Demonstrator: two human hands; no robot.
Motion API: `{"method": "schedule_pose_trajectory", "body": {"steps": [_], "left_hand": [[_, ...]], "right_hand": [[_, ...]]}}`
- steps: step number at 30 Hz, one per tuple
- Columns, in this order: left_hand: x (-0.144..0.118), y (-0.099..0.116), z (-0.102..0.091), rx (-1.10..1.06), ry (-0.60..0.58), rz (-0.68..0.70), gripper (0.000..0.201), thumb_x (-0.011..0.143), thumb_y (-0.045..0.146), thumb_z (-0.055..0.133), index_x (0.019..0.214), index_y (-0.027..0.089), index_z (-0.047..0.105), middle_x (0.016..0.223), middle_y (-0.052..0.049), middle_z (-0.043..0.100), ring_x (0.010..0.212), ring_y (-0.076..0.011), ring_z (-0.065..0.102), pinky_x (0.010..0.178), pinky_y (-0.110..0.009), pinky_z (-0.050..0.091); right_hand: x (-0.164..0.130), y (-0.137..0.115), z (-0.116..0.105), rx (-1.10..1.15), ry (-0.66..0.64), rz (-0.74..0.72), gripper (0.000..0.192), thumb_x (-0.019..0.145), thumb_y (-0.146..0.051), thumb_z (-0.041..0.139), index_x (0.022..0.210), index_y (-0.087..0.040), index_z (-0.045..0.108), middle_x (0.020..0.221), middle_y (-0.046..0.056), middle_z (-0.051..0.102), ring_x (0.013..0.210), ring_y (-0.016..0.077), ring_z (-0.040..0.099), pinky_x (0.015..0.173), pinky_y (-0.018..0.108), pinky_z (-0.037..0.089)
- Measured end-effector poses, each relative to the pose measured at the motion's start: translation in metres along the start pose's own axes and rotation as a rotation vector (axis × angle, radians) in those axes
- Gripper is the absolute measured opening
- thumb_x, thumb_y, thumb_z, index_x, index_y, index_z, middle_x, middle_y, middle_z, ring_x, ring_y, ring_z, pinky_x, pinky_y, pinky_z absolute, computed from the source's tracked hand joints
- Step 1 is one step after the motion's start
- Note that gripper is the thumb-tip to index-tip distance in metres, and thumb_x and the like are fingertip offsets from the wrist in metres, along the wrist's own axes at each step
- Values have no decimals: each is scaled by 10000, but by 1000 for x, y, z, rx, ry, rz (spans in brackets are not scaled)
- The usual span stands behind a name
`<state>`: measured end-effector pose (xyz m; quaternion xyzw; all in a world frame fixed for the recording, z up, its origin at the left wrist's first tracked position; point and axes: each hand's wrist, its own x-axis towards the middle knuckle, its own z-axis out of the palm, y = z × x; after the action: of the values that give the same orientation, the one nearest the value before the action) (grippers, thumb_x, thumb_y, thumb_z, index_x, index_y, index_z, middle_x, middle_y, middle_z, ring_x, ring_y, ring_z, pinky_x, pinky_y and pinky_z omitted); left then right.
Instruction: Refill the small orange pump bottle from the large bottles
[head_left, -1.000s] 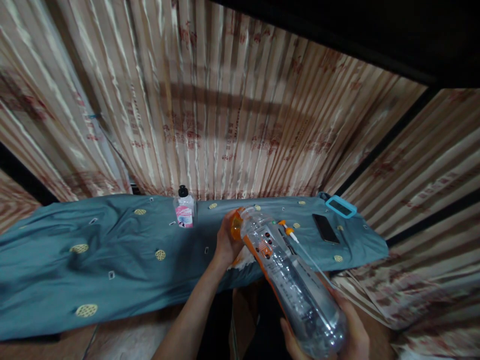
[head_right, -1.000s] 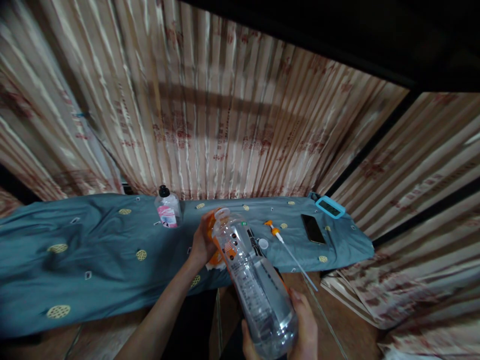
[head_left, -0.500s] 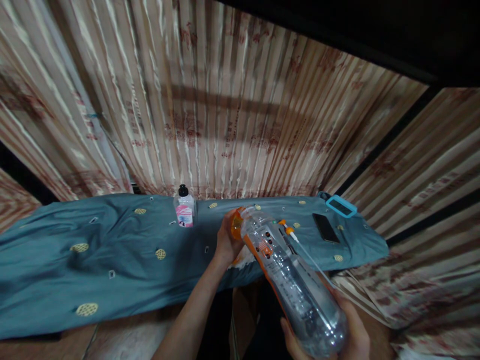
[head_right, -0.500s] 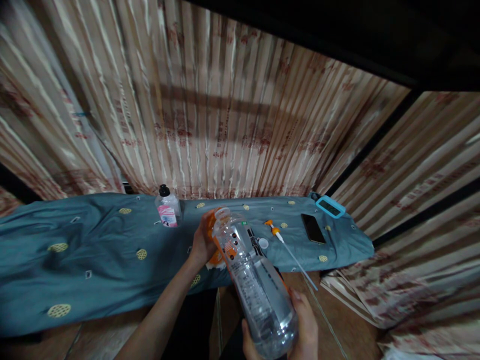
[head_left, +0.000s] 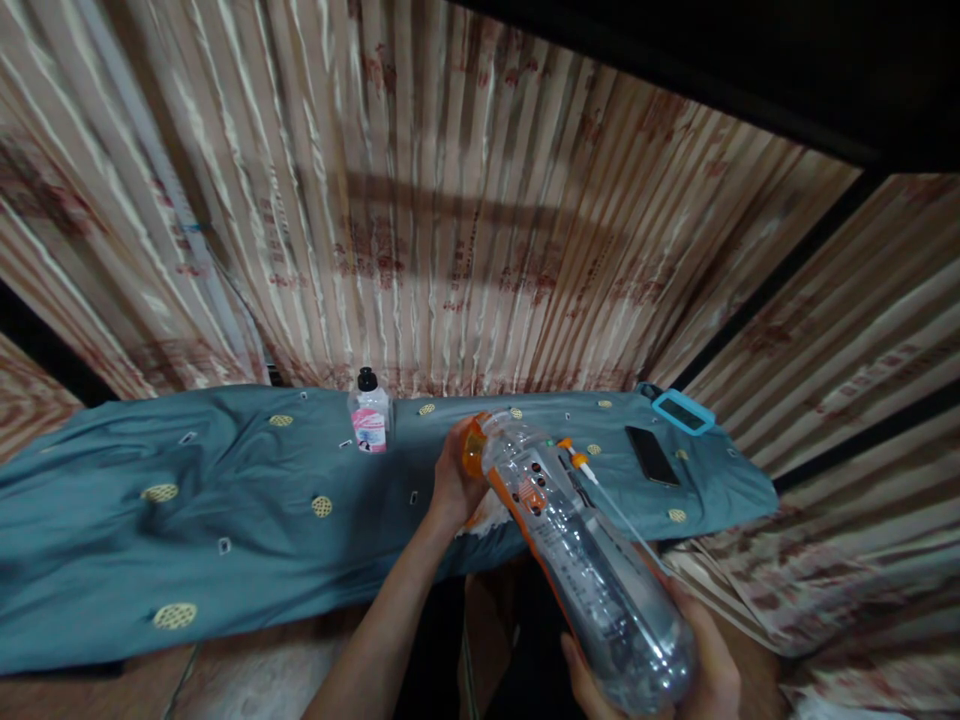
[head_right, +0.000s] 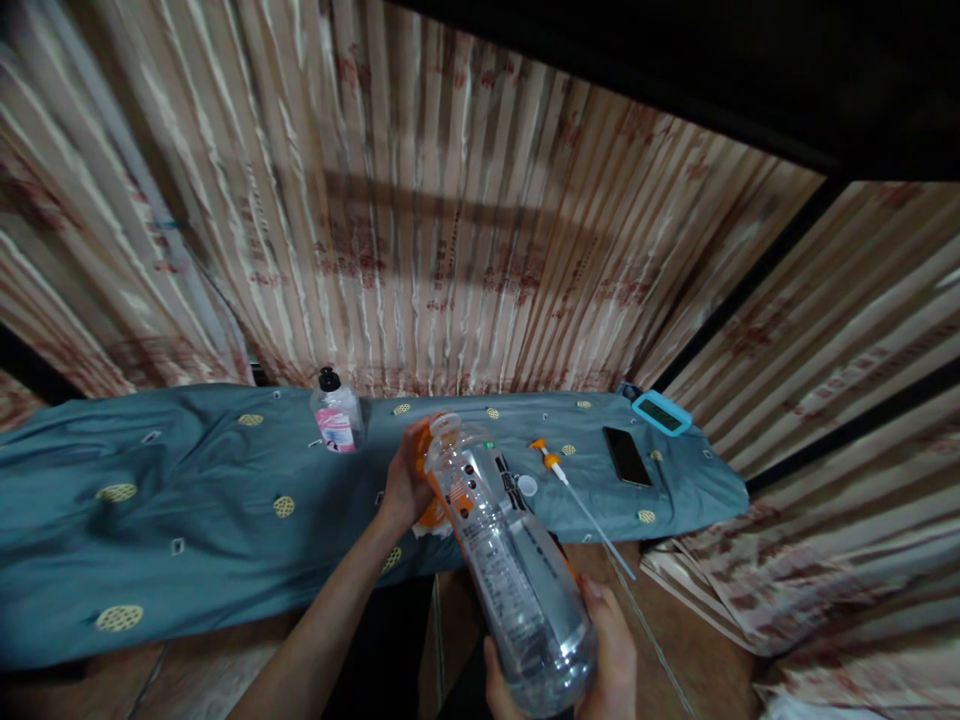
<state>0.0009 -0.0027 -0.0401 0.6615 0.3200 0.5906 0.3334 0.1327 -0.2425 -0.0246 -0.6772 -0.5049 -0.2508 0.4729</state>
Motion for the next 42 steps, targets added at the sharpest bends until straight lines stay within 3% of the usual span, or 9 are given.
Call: {"method": "schedule_pose_trajectory", "body": {"steps": [5,10,23,28,32,36,42], "left_hand": [[1,4,-2,8,0,-28,602,686,217,754,1231,217,498,1231,-84,669,1091,-238,673,975,-417,548],[1,6,-2,-19,-3,-14,549,716,206,720,1218,207,500,1214,-89,676,1077,-228,679,965,-406,553],[0,2,-2,17,-18,1,626,676,221,772,1234,222,488,1239,-85,661,1101,-244,667,983,-428,543],[0,2,-2,-6,-14,18,602,697,234,749,1241,212,492,1232,-99,662,1087,-249,673,963,-429,556],[0,3,-2,3,-4,21,591,704,235,740,1242,215,495,1233,-91,662,1094,-247,670,968,-436,557],[0,2,-3,15,-16,10,581,707,233,734,1237,217,497,1232,-86,661,1101,-247,667,974,-433,555],[0,3,-3,14,-23,12,569,724,231,716,1244,220,484,1231,-84,661,1085,-237,673,969,-415,556]], "right_hand": [[1,4,-1,36,-64,-30,1012,534,-403,893,1413,-146,463,1133,156,671,878,323,706,724,457,590],[1,-4,0,37,-22,18,1003,548,-400,888,1418,-138,461,1220,194,638,989,373,687,828,523,562],[3,3,-3,-36,-37,-141,1102,522,-429,896,1466,-128,413,1185,206,647,915,368,710,724,477,598],[6,-10,-4,-18,-10,-52,1112,534,-366,906,1489,-145,381,1206,232,624,968,423,691,781,562,573],[5,0,-4,6,-33,-160,1145,483,-389,923,1478,-155,407,1147,199,658,859,363,717,684,477,601],[2,6,-4,-26,-28,-117,1170,472,-391,927,1489,-167,394,1199,211,642,913,382,708,727,497,593],[3,-10,-2,17,-17,6,1045,549,-417,895,1455,-165,440,1203,201,633,956,384,690,800,535,563]]}}
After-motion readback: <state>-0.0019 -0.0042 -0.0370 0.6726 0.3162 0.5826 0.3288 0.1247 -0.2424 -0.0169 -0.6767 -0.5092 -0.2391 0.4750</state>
